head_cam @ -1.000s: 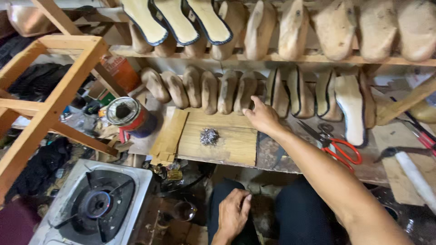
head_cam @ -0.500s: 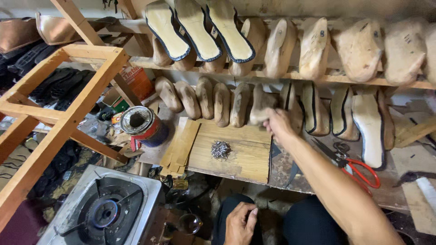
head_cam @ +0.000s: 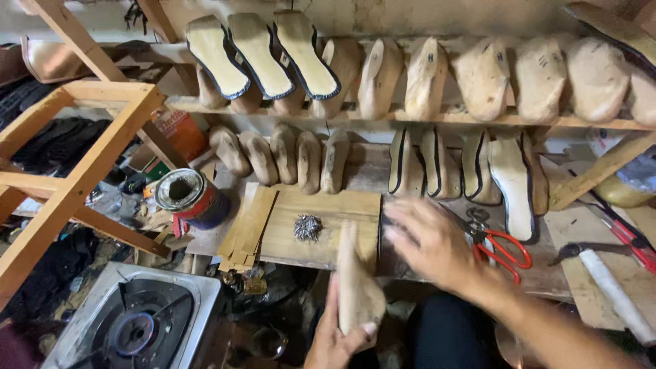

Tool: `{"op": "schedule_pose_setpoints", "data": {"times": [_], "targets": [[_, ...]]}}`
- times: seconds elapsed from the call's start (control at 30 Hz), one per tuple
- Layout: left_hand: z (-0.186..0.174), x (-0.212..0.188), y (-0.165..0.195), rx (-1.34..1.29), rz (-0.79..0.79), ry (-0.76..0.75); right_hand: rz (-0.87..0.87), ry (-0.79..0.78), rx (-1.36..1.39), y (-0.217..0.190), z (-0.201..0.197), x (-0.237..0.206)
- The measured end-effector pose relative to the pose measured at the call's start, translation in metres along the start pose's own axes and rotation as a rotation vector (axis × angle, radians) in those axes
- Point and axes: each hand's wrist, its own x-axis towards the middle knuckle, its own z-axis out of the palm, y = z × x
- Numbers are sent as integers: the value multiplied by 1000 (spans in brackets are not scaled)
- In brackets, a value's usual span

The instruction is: The person assembles a shoe by attaching a sole to a wooden shoe last. They use a hammer to drive nails into the sole and a pair of scissors to trim excess material. The process is repeated for multiple shoe lasts.

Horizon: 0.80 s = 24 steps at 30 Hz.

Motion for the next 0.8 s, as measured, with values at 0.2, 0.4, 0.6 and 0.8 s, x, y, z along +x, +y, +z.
{"op": "schedule_pose_setpoints", "data": {"times": [0.2, 0.4, 0.6, 0.8], "targets": [[-11, -1, 15, 1196, 316, -334, -198, 4, -449, 8, 7, 130], [-7, -1, -5, 1184, 388, -303, -259, 121, -508, 10, 19, 180], [-9, -12, -8, 1184, 521, -280, -281, 521, -409, -30, -86, 118], [0, -4, -2, 1163, 469, -425, -147, 390, 143, -81, -104, 8]]}}
